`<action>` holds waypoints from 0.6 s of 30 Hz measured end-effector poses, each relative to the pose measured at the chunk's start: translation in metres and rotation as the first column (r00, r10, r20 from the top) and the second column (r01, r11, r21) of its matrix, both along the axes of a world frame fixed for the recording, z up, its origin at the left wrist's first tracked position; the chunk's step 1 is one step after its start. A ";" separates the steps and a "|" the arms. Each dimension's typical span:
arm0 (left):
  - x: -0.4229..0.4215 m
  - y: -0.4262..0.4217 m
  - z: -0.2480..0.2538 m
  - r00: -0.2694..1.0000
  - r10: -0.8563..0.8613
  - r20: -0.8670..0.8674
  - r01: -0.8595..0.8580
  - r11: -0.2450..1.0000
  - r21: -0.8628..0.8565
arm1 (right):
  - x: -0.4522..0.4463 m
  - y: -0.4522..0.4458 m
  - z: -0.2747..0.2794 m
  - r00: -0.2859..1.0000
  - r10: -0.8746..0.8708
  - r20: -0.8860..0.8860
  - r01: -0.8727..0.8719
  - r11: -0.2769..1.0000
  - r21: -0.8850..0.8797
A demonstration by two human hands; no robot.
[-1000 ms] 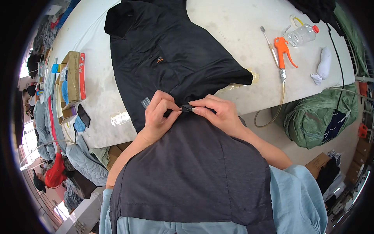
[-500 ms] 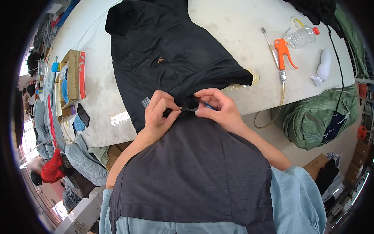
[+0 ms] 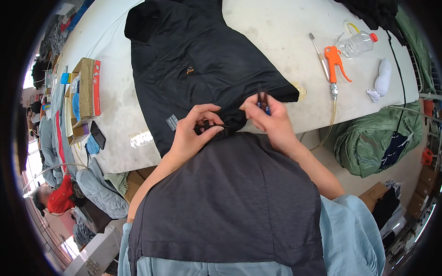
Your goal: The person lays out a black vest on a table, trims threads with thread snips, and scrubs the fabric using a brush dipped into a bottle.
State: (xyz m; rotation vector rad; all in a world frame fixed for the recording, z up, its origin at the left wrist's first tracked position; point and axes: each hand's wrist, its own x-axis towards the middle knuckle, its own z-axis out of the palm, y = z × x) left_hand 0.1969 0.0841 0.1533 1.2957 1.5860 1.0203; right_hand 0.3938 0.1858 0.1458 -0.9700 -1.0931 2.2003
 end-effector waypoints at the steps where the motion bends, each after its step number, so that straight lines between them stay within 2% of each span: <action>1: 0.000 0.000 -0.001 1.000 -0.005 -0.003 0.005 1.000 0.017 | -0.004 -0.003 -0.001 0.999 0.035 0.025 -0.039 0.984 0.174; 3: 0.000 -0.001 -0.007 1.000 -0.015 -0.008 0.015 0.999 0.052 | -0.015 -0.012 -0.009 0.992 0.089 0.092 -0.124 0.858 0.498; 4: -0.001 -0.002 -0.011 0.999 0.005 0.052 -0.005 1.000 0.000 | -0.014 -0.014 -0.014 0.974 0.161 0.160 -0.219 0.846 0.486; 8: -0.004 -0.005 -0.014 0.962 0.142 0.233 -0.102 0.979 -0.176 | -0.019 -0.016 -0.027 0.978 0.196 0.066 -0.205 0.959 0.198; 11: -0.005 -0.004 -0.012 0.942 0.201 0.268 -0.137 0.961 -0.241 | -0.020 -0.010 -0.012 0.962 0.182 0.203 -0.197 0.979 0.052; 14: -0.004 -0.003 -0.013 0.933 0.227 0.279 -0.161 0.957 -0.240 | -0.023 -0.014 -0.019 0.979 0.162 0.123 -0.186 0.958 0.220; 17: -0.002 -0.001 -0.013 0.925 0.252 0.283 -0.191 0.955 -0.226 | -0.029 -0.018 -0.019 0.976 0.183 0.120 -0.213 0.920 0.328; 18: -0.002 -0.001 -0.012 0.923 0.260 0.283 -0.201 0.954 -0.222 | -0.029 -0.018 -0.019 0.975 0.180 0.133 -0.212 0.933 0.292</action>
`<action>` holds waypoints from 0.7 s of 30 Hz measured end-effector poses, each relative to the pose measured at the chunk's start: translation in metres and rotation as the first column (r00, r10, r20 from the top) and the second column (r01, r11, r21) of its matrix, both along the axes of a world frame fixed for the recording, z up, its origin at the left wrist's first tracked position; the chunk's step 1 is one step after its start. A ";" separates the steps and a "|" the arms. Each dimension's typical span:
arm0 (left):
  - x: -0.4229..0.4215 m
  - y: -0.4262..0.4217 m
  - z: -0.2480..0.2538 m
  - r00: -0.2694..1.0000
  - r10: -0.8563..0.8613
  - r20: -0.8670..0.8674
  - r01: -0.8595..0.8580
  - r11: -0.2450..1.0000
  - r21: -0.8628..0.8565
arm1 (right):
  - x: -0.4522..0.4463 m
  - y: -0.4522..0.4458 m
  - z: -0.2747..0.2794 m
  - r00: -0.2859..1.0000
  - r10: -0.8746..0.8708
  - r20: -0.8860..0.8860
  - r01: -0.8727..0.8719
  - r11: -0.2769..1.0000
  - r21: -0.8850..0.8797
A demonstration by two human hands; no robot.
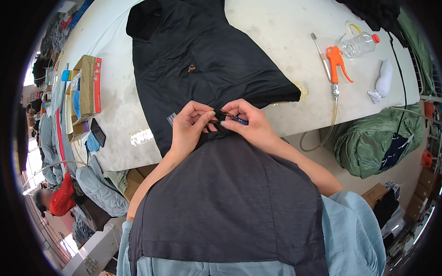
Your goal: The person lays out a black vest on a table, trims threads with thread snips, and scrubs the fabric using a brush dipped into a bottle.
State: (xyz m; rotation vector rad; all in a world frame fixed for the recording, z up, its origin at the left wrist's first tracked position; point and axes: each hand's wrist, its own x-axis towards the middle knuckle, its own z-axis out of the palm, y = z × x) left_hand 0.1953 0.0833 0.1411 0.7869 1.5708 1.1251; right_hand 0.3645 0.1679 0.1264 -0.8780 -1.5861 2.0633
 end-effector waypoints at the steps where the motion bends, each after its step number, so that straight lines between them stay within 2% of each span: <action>1: 0.002 0.000 -0.001 0.998 0.017 -0.056 -0.014 0.998 0.055 | -0.001 0.001 -0.002 1.000 -0.007 0.020 0.008 0.999 -0.034; 3: 0.004 -0.001 -0.005 0.985 0.060 -0.165 -0.032 0.985 0.167 | -0.003 0.003 -0.002 0.999 -0.017 0.045 0.021 0.997 -0.078; 5: -0.001 0.000 -0.012 0.897 0.094 -0.432 0.064 0.939 0.337 | -0.005 0.005 -0.001 0.998 -0.022 0.054 0.028 0.995 -0.101; 6: -0.004 0.001 -0.014 0.825 0.129 -0.550 0.129 0.905 0.405 | -0.005 0.007 -0.001 0.998 -0.025 0.057 0.035 0.981 -0.191; 8: -0.007 0.005 0.000 0.724 0.141 -0.675 0.237 0.868 0.436 | -0.004 0.010 -0.001 0.998 -0.030 0.064 0.052 0.929 -0.366; 9: -0.008 0.007 0.005 0.666 0.153 -0.730 0.292 0.847 0.444 | -0.003 0.011 -0.002 0.997 -0.057 0.054 0.074 0.916 -0.394; 12: -0.009 0.005 0.000 0.728 0.004 -0.685 0.362 0.847 0.390 | -0.002 0.010 -0.005 0.991 -0.128 0.032 0.128 0.884 -0.449; 14: -0.003 0.003 0.003 0.928 0.051 -0.369 0.042 0.970 0.240 | -0.004 0.009 -0.004 0.986 -0.165 0.018 0.155 0.880 -0.450; 15: -0.001 0.002 0.003 0.974 0.116 -0.197 -0.095 0.989 0.112 | -0.004 0.009 -0.002 0.985 -0.173 0.010 0.160 0.886 -0.434; 16: -0.006 0.007 -0.002 0.924 0.093 -0.372 0.006 0.967 0.255 | -0.004 0.008 0.000 0.984 -0.180 0.002 0.165 0.893 -0.419; 17: -0.005 0.006 -0.003 0.927 0.025 -0.374 0.072 0.967 0.245 | -0.003 0.008 0.000 0.982 -0.186 -0.006 0.168 0.899 -0.405; 19: -0.002 0.005 0.001 0.919 -0.105 -0.380 0.203 0.953 0.225 | -0.003 0.007 -0.003 0.982 -0.185 0.020 0.185 0.954 -0.238; 20: -0.003 0.005 0.001 0.922 -0.211 -0.325 0.273 0.949 0.156 | -0.002 0.006 -0.004 0.982 -0.188 0.033 0.191 0.970 -0.151; 21: -0.004 0.005 0.002 0.899 -0.215 -0.382 0.293 0.943 0.157 | -0.001 0.005 -0.004 0.987 -0.163 0.009 0.163 0.984 -0.072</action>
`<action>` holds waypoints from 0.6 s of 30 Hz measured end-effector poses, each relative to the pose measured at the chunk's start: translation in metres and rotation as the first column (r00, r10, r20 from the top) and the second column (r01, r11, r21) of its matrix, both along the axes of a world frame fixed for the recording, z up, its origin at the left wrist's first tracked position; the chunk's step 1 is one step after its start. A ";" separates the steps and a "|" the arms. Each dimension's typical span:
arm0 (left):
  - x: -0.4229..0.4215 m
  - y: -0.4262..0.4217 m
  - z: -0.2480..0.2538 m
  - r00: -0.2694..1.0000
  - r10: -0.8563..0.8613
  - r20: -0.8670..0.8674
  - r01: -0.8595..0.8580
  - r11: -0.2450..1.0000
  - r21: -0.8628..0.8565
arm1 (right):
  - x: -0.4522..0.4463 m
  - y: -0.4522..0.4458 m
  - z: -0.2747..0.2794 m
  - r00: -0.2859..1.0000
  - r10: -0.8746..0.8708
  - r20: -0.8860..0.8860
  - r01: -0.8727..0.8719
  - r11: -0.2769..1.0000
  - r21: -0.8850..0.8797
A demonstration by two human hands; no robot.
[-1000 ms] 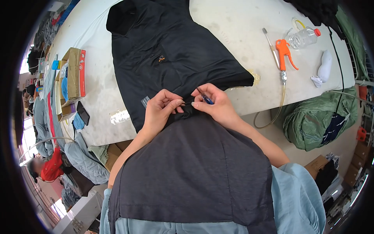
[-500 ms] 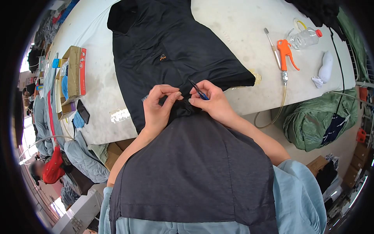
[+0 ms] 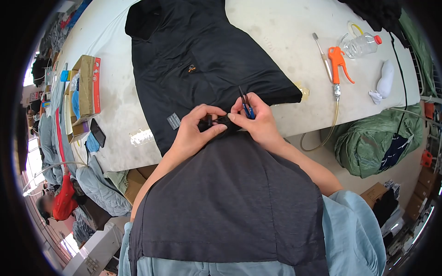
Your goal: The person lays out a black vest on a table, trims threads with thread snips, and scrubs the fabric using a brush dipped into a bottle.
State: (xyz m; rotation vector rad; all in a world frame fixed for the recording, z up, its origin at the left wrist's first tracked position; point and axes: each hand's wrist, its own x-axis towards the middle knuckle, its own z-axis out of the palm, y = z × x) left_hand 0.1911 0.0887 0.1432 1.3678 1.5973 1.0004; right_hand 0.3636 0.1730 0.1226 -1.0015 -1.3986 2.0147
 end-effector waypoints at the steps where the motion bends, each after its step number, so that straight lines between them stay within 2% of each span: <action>1: -0.001 0.001 0.003 0.998 -0.010 -0.057 0.011 1.000 0.019 | 0.001 -0.001 0.000 1.000 0.030 -0.008 -0.029 0.996 0.083; 3: 0.000 0.002 0.008 0.992 -0.012 -0.123 0.020 0.998 0.064 | 0.006 -0.005 -0.005 0.994 0.100 -0.047 -0.088 0.973 0.213; 6: -0.005 0.000 0.002 0.975 -0.054 -0.217 0.106 0.966 0.237 | 0.014 -0.005 0.008 0.982 0.135 -0.133 -0.141 0.989 -0.037; 7: -0.005 0.001 0.002 0.968 -0.049 -0.246 0.117 0.955 0.271 | 0.019 -0.003 0.013 0.988 0.126 -0.092 -0.137 0.983 -0.118; 10: -0.005 0.004 0.003 0.948 -0.041 -0.317 0.163 0.915 0.368 | 0.018 0.000 0.017 0.994 0.100 0.034 -0.091 0.973 -0.212; 13: -0.005 0.005 0.002 0.941 -0.043 -0.335 0.195 0.880 0.434 | 0.008 0.000 0.022 0.985 0.172 0.024 -0.169 0.981 -0.094; 16: -0.005 0.005 0.002 0.951 -0.033 -0.307 0.174 0.879 0.443 | 0.001 -0.001 0.016 0.952 0.305 0.033 -0.301 0.950 -0.088; 18: -0.006 0.004 0.000 0.953 -0.028 -0.302 0.163 0.887 0.431 | -0.001 -0.001 0.018 0.958 0.283 0.047 -0.281 0.958 -0.055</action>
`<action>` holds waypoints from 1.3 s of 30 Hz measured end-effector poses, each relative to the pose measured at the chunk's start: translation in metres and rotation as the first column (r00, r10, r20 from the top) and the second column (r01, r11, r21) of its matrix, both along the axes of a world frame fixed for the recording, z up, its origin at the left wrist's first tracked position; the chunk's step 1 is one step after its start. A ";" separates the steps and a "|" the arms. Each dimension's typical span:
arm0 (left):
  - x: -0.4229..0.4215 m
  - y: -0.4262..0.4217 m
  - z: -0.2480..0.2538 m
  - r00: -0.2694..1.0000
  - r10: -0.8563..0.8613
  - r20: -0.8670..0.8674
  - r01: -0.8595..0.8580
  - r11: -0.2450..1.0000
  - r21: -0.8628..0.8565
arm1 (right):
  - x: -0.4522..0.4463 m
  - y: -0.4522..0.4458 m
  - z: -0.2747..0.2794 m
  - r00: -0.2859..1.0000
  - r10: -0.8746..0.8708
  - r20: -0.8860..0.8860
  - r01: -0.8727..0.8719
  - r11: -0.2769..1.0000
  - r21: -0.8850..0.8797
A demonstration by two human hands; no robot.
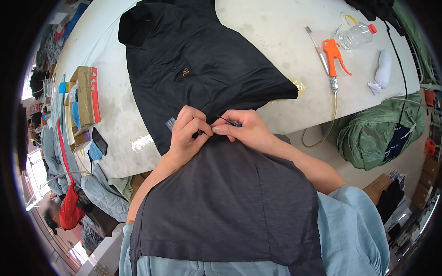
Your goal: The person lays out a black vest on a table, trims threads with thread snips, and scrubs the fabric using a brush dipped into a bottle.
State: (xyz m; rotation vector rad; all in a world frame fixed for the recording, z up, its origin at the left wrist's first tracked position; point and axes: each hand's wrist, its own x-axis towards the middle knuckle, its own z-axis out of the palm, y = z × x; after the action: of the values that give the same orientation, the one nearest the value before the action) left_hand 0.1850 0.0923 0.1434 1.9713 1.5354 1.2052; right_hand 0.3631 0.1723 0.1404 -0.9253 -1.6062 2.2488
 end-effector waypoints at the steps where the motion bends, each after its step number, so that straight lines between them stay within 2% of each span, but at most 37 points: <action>1: 0.000 0.000 -0.001 1.000 -0.011 0.006 0.011 1.000 -0.014 | 0.000 -0.001 -0.001 1.000 -0.016 0.004 0.016 1.000 0.010; 5: 0.000 0.000 -0.002 0.999 -0.028 0.021 0.029 0.998 -0.050 | 0.003 -0.002 0.000 0.994 -0.109 -0.006 0.108 0.991 -0.077; 8: 0.000 0.000 0.000 1.000 -0.026 0.011 0.026 0.998 -0.060 | 0.016 0.002 0.011 0.985 -0.030 -0.172 -0.026 0.948 -0.319; 9: 0.001 0.000 0.001 1.000 -0.025 0.006 0.025 0.998 -0.061 | 0.024 -0.001 0.001 0.924 -0.140 -0.357 -0.048 0.881 -0.471; 12: 0.001 0.000 0.000 0.999 -0.033 0.021 0.034 0.998 -0.056 | 0.028 0.003 -0.003 0.909 -0.233 -0.345 0.100 0.926 -0.363; 13: 0.001 0.001 0.001 0.999 -0.034 0.021 0.035 0.998 -0.060 | 0.027 0.002 -0.004 0.969 -0.231 -0.091 0.193 0.930 -0.313; 16: 0.002 -0.001 0.000 0.999 -0.034 0.028 0.036 0.996 -0.080 | 0.011 -0.008 0.000 0.992 -0.107 -0.072 0.107 0.994 -0.007; 17: 0.001 -0.002 -0.001 0.999 -0.033 0.037 0.036 0.995 -0.089 | 0.011 -0.006 -0.004 0.997 -0.045 -0.070 0.044 0.999 -0.026; 20: 0.001 -0.005 -0.005 0.997 -0.041 0.065 0.049 0.992 -0.117 | 0.008 -0.003 -0.007 1.000 0.012 -0.005 -0.011 0.998 0.069; 23: 0.003 -0.003 0.000 0.997 -0.061 0.056 0.067 0.991 -0.116 | 0.009 -0.006 -0.007 0.997 -0.042 -0.059 0.049 0.990 0.134; 26: 0.003 -0.003 0.001 0.997 -0.048 0.060 0.054 0.992 -0.118 | 0.024 -0.003 0.013 0.975 -0.072 -0.209 0.017 0.968 -0.252; 27: 0.003 -0.004 0.001 0.997 -0.039 0.067 0.047 0.991 -0.124 | 0.029 -0.003 0.020 0.934 -0.105 -0.343 -0.027 0.933 -0.359; 30: 0.004 -0.003 0.000 0.996 -0.036 0.076 0.044 0.993 -0.109 | 0.044 0.001 0.015 0.990 -0.104 -0.095 0.086 0.979 -0.183; 31: 0.004 -0.003 0.000 0.996 -0.035 0.076 0.044 0.993 -0.111 | 0.042 0.000 0.008 0.997 -0.074 0.007 0.074 0.996 0.041; 34: 0.005 -0.002 0.000 0.997 -0.026 0.074 0.034 0.993 -0.109 | 0.046 -0.010 -0.002 0.993 -0.109 0.053 0.094 0.968 0.234; 38: 0.005 -0.003 -0.001 0.996 -0.023 0.082 0.033 0.993 -0.117 | 0.049 -0.009 -0.006 0.995 -0.048 0.093 0.036 0.991 0.129; 39: 0.005 -0.003 -0.001 0.996 -0.021 0.086 0.032 0.991 -0.126 | 0.047 -0.008 -0.005 0.994 -0.028 0.108 0.011 0.989 0.149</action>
State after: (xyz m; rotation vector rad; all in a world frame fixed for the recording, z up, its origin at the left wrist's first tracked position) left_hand 0.1904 0.0894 0.1429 1.8299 1.5008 1.1356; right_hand 0.4099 0.1648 0.1356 -1.0356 -1.7749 2.0656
